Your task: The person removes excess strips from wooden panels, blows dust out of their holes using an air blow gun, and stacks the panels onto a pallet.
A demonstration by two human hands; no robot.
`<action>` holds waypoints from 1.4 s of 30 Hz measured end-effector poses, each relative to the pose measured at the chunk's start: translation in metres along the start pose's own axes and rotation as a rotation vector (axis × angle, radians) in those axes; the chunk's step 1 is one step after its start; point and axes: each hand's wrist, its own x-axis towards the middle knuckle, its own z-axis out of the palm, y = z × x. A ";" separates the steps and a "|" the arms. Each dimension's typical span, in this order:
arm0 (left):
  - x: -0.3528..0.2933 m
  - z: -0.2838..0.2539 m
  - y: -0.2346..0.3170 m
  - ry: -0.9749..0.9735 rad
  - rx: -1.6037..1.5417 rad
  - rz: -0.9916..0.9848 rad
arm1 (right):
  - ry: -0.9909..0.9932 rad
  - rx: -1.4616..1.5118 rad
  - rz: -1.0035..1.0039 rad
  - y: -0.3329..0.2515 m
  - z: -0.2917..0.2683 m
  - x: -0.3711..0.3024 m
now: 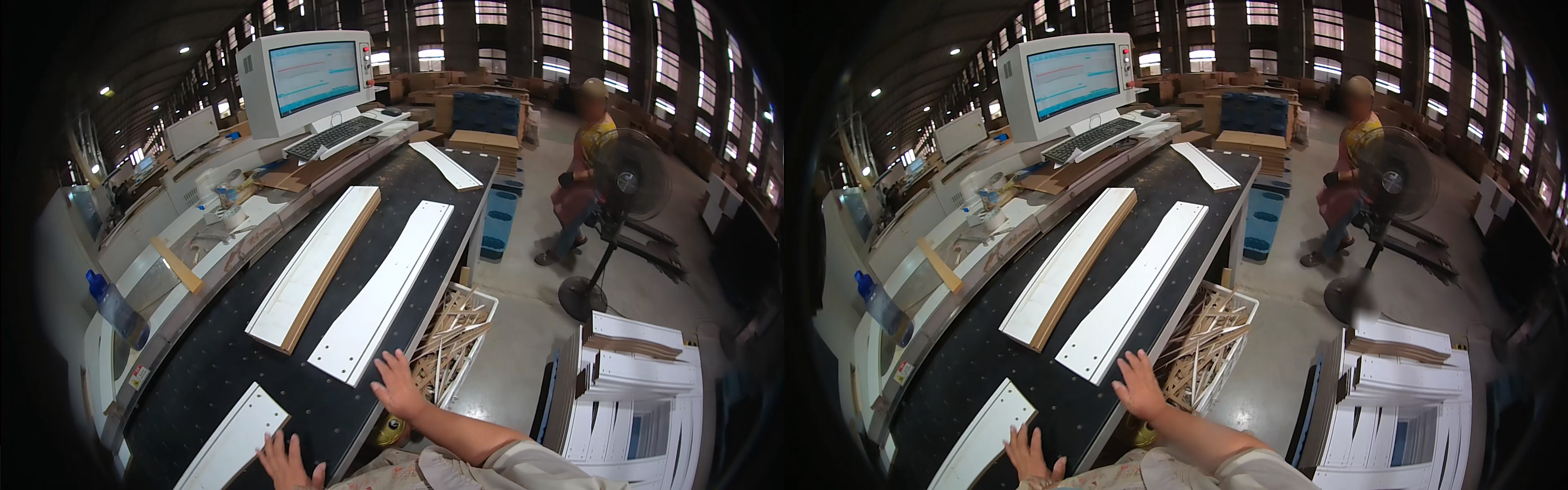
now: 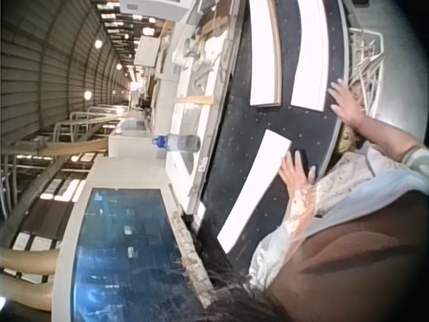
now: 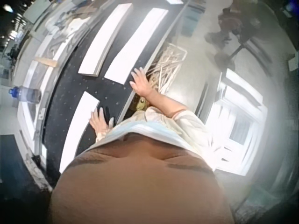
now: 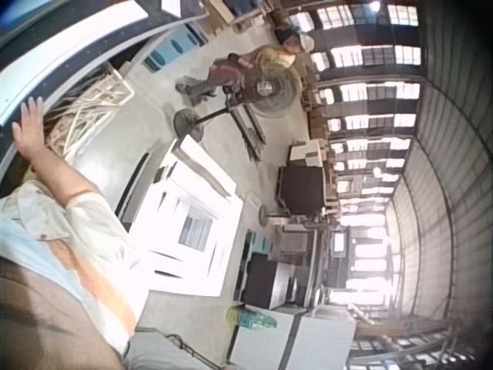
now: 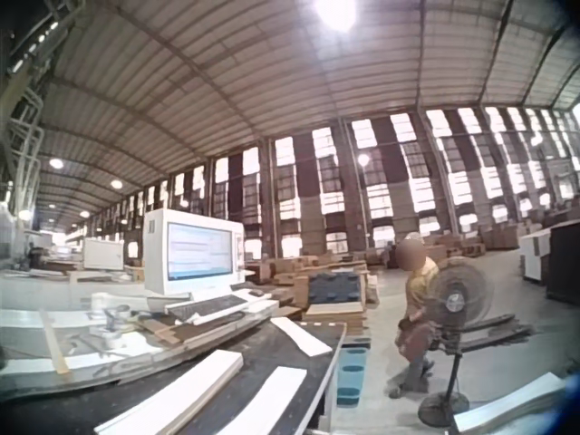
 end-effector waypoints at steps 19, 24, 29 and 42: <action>0.295 0.076 0.227 -0.031 0.055 -0.091 | -0.790 0.503 0.734 0.214 -0.243 -0.054; 0.330 0.081 0.225 -0.153 0.069 -0.198 | -0.740 0.586 0.792 0.262 -0.239 -0.044; 0.347 0.101 0.229 -0.145 0.049 -0.225 | -0.857 0.526 0.747 0.302 -0.229 0.027; 0.375 0.093 0.241 -0.117 -0.064 -0.271 | -0.756 1.069 0.260 0.328 -0.174 0.298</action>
